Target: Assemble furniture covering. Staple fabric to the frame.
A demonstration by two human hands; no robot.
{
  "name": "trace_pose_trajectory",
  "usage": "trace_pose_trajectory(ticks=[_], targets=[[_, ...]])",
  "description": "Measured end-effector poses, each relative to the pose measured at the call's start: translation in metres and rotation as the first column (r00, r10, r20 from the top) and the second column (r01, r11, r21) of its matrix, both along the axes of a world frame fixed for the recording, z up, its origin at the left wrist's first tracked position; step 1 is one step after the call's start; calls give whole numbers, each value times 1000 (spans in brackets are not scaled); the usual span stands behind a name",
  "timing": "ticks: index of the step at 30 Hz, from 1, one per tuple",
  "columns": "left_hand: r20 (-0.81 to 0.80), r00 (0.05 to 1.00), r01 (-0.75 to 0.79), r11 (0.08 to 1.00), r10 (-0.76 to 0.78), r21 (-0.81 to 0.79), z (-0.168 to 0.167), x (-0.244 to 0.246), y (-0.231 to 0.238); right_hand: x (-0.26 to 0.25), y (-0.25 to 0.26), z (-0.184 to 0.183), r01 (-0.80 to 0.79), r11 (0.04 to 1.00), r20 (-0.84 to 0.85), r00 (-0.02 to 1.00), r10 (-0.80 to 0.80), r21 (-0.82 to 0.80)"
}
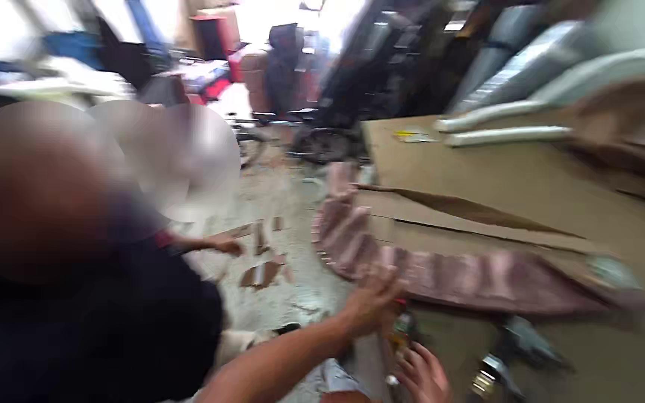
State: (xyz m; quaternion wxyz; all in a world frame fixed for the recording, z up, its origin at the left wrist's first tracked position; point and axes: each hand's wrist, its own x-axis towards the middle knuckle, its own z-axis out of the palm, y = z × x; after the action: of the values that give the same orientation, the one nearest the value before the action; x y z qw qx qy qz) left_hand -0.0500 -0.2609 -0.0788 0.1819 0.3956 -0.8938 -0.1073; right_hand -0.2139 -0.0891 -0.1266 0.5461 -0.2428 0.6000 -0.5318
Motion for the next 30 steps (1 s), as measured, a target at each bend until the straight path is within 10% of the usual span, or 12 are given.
trace_pose_trajectory(ticks=[12, 24, 30], targets=[[280, 878, 336, 917, -387, 212, 7, -88, -122, -20, -165, 37, 589, 794, 165, 777, -608, 152], [135, 722, 573, 696, -678, 432, 200, -165, -277, -109, -276, 127, 607, 674, 149, 780, -608, -421], [-11, 747, 509, 562, -664, 652, 227, -183, -343, -158, -315, 146, 567, 629, -31, 730, -683, -532]])
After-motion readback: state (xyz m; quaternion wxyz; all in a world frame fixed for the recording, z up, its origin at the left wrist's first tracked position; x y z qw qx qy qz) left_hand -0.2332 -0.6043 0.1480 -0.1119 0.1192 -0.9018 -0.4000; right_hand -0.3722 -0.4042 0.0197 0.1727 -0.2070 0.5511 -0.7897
